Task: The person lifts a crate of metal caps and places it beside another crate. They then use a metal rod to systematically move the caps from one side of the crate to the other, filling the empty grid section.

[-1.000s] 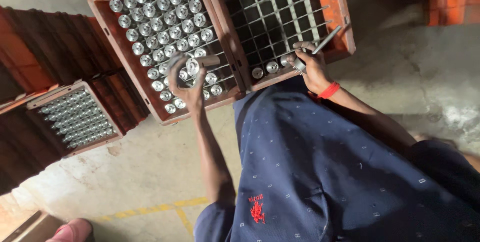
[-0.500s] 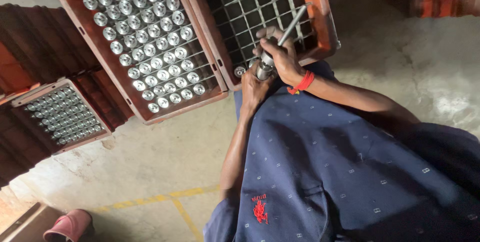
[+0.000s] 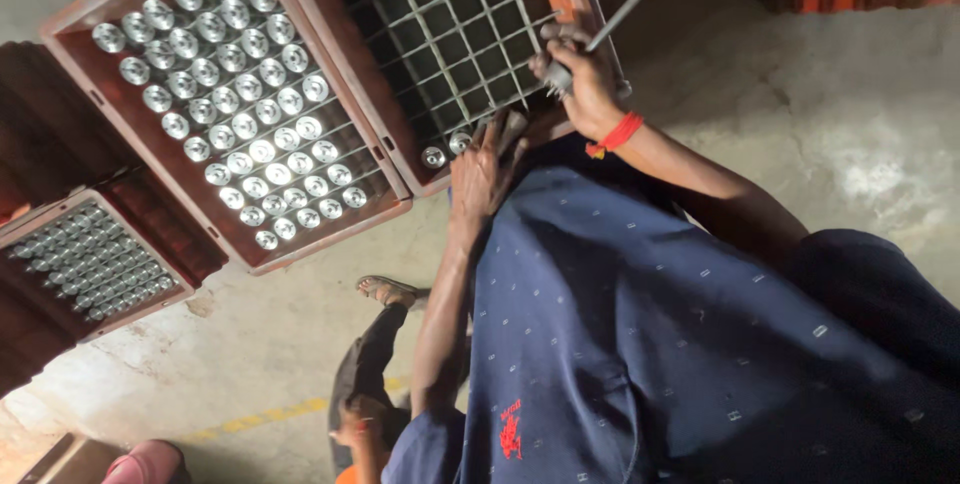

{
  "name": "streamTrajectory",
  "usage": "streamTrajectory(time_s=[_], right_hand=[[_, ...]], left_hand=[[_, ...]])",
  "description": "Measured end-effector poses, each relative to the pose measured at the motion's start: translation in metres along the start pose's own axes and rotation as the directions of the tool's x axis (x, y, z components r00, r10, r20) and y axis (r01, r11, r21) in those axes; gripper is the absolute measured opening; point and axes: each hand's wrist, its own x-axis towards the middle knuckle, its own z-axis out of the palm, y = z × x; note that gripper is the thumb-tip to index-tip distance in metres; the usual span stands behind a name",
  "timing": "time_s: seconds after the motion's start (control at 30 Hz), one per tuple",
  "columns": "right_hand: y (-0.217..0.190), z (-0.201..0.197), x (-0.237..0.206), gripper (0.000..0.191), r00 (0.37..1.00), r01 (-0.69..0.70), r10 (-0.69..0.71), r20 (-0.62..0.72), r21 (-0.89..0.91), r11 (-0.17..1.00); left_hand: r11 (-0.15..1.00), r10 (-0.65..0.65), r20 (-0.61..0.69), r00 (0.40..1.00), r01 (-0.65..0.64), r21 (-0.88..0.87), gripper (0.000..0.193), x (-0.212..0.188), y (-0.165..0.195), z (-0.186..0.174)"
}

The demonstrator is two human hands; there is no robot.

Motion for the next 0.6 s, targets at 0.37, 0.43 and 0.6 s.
streamTrajectory(time_s=[0.37, 0.43, 0.6], right_hand=[[0.009, -0.017, -0.022, 0.017, 0.996, -0.064, 0.070, -0.060, 0.084, 0.994], [0.017, -0.017, -0.032, 0.013, 0.990, -0.119, 0.128, -0.062, 0.136, 0.984], [0.033, 0.000, -0.049, 0.015, 0.996, -0.080, 0.080, -0.043, 0.000, 0.997]], left_hand=[[0.968, -0.223, -0.106, 0.969, 0.207, -0.144, 0.032, -0.025, -0.045, -0.034], [0.961, -0.275, -0.295, 0.915, 0.265, -0.073, 0.028, -0.028, -0.069, -0.068], [0.860, -0.174, -0.611, 0.772, 0.421, 0.287, 0.041, -0.002, -0.126, -0.133]])
